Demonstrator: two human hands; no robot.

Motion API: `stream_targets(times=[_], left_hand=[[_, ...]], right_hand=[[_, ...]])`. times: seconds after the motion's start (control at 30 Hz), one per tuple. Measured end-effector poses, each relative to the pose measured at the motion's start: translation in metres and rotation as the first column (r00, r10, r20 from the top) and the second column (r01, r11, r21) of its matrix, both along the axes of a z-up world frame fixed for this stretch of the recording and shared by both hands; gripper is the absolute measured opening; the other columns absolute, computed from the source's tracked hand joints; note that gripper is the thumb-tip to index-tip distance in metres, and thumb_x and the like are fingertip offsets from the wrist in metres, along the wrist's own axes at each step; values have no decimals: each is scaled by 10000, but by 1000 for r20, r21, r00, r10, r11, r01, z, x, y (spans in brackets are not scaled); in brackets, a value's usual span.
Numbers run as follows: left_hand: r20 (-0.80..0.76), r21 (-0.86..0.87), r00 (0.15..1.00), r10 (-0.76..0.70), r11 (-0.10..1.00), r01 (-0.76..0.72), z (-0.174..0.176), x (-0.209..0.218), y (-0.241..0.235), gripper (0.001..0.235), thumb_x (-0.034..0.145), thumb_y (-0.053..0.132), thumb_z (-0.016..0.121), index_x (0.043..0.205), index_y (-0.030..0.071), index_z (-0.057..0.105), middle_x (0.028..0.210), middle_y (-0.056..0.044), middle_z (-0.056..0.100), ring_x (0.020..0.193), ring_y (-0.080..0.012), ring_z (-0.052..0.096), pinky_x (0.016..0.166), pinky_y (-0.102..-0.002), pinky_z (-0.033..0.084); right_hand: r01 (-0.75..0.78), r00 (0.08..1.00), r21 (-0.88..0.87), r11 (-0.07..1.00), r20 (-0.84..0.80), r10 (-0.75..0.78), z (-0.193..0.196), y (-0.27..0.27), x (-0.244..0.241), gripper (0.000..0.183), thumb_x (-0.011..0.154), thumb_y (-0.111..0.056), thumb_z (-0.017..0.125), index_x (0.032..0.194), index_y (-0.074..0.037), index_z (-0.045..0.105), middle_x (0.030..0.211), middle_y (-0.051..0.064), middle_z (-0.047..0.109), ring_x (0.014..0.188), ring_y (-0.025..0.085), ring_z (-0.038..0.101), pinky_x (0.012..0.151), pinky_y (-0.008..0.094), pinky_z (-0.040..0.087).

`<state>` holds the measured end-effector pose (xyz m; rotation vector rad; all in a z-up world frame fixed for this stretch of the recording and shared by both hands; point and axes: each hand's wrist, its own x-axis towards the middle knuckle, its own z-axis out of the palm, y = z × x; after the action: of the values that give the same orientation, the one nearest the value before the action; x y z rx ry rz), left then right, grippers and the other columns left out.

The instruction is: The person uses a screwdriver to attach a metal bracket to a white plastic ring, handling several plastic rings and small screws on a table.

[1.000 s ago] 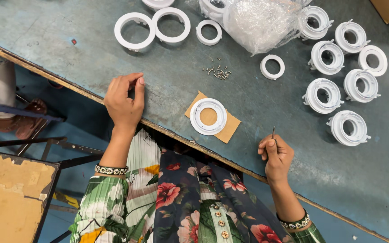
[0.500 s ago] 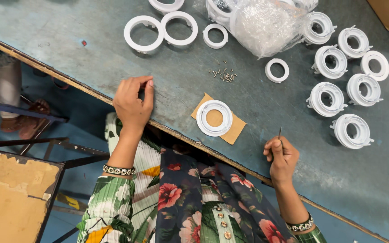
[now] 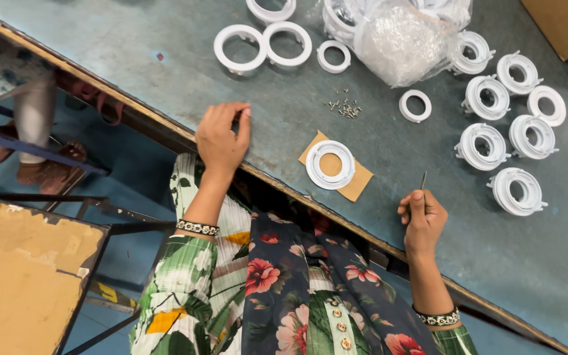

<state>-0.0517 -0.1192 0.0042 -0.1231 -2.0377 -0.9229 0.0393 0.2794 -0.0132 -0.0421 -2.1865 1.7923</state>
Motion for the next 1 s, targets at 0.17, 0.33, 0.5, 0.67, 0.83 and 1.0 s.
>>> stream_targets(times=[0.17, 0.33, 0.5, 0.67, 0.83, 1.0], left_hand=[[45, 48, 999, -7, 999, 5, 0, 0, -1, 39, 962, 132, 720, 984, 104, 737, 913, -26, 713, 815, -230, 655, 698, -357, 505], [40, 426, 983, -178, 893, 145, -4, 6, -3, 98, 999, 181, 678, 1026, 101, 728, 883, -29, 729, 770, -174, 660, 663, -332, 519], [-9, 858, 984, -176, 504, 98, -82, 66, -61, 241, 1077, 217, 592, 1193, 31, 692, 934, -42, 718, 864, -113, 716, 831, -277, 605], [736, 282, 666, 119, 841, -462, -213, 238, -90, 354, 1061, 345, 594, 1191, 27, 682, 1062, -178, 724, 958, -311, 690, 828, -411, 512], [920, 184, 393, -4, 888, -421, -253, 335, -39, 373, 1026, 365, 528, 1136, 62, 715, 1063, -224, 717, 999, -420, 695, 867, -466, 533], [939, 54, 321, 123, 869, -491, -263, 341, -27, 433, 1020, 451, 466, 1183, 127, 702, 1147, -196, 690, 1012, -452, 659, 841, -522, 502]], right_hand=[[-3, 1000, 38, 999, 19, 2, 2, -1, -1, 387, 1099, -334, 583, 850, -40, 629, 729, 39, 607, 572, 65, 481, 522, 211, 353], [-9, 1000, 60, 998, 24, 8, 2, -1, -1, 381, 1090, -327, 601, 841, -40, 629, 713, 32, 604, 565, 61, 473, 523, 212, 350], [0, 996, 163, 987, 88, -15, 8, -4, 1, 297, 1040, -293, 651, 869, -53, 615, 700, 7, 594, 581, 58, 482, 539, 217, 370], [-53, 999, 615, 787, 28, 45, 26, -13, 18, 238, 934, -235, 745, 936, -13, 661, 693, 57, 566, 656, 139, 507, 611, 294, 447], [-131, 983, 763, 632, 16, 184, 44, -22, 26, 252, 828, -232, 791, 850, -27, 647, 703, 106, 553, 605, 262, 539, 567, 377, 436], [-171, 978, 845, 507, 82, 193, 41, -15, 20, 368, 798, -254, 824, 694, -21, 558, 656, 132, 516, 598, 319, 529, 557, 416, 423]])
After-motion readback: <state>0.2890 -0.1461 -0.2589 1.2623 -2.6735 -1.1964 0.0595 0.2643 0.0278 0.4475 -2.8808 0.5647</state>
